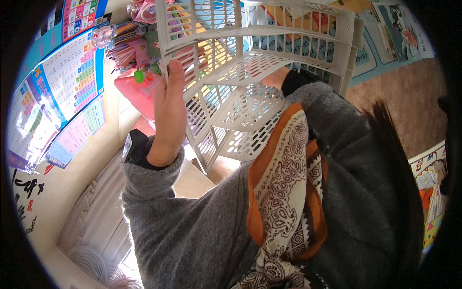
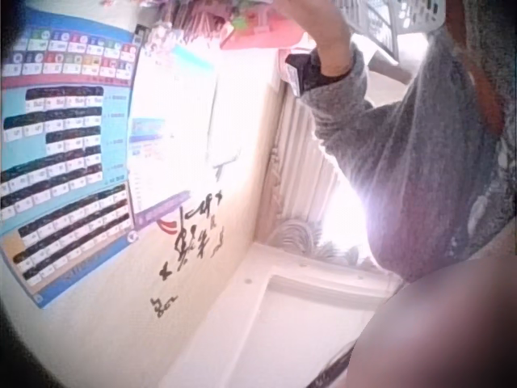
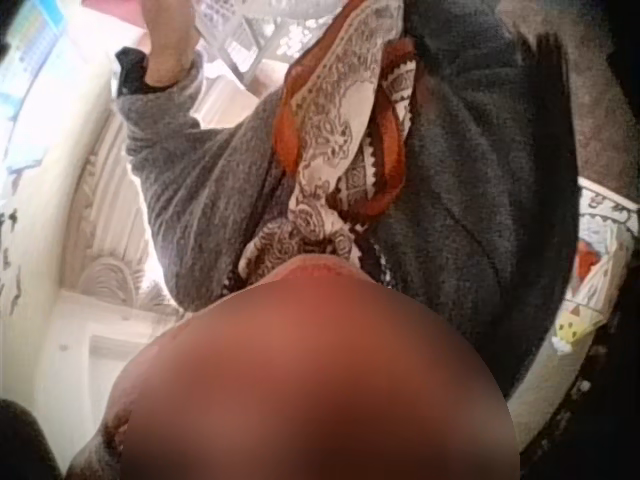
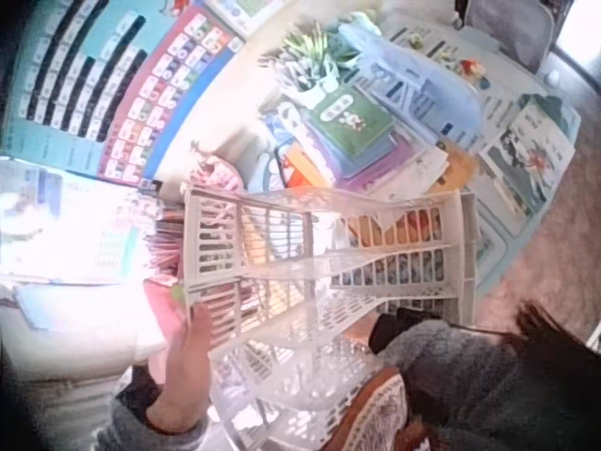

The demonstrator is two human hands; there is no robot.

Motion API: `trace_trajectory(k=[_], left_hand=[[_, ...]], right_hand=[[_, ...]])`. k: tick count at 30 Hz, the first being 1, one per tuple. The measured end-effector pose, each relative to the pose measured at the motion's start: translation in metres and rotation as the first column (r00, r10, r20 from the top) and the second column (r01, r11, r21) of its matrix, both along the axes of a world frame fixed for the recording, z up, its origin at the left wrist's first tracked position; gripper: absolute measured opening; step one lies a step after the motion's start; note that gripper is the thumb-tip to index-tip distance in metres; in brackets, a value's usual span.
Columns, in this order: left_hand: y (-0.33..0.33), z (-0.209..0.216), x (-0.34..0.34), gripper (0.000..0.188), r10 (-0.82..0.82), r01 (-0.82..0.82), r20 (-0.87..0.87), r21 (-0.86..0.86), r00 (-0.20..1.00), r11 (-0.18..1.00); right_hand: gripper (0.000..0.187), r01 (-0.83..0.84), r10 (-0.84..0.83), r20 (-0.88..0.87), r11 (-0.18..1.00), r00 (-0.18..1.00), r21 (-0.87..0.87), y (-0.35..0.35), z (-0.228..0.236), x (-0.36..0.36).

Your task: The person assembles a white plastic storage rack by hand. They align and snap together multiple slotted panels and dividers on a table, then lift and rotate the partially assembled unit to connect additional pieces.

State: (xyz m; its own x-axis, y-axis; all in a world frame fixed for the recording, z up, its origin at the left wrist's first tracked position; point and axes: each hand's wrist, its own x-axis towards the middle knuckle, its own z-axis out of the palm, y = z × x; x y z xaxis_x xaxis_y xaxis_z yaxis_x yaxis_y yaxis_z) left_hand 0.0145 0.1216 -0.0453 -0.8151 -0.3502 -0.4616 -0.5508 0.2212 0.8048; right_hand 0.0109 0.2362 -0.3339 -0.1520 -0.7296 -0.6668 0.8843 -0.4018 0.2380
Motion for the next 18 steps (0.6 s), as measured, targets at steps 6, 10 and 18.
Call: trace_trajectory(k=[6, 10, 18], left_hand=[[0.004, -0.002, 0.002, 0.051, 0.014, -0.015, -0.019, -0.061, 1.0, 0.998], [0.007, 0.0, 0.003, 0.049, -0.002, 0.006, 0.023, -0.165, 1.0, 0.986], [0.01, 0.002, -0.004, 0.045, -0.04, 0.051, 0.05, -0.254, 0.998, 0.966]], right_hand=[[0.029, 0.152, -0.153, -0.012, 0.987, 0.988, -0.046, -0.024, -0.014, 0.012], [0.029, 0.189, -0.189, 0.003, 0.979, 0.982, -0.072, -0.03, -0.019, 0.021], [0.029, 0.232, -0.231, 0.022, 0.966, 0.973, -0.113, -0.038, -0.018, 0.03]])
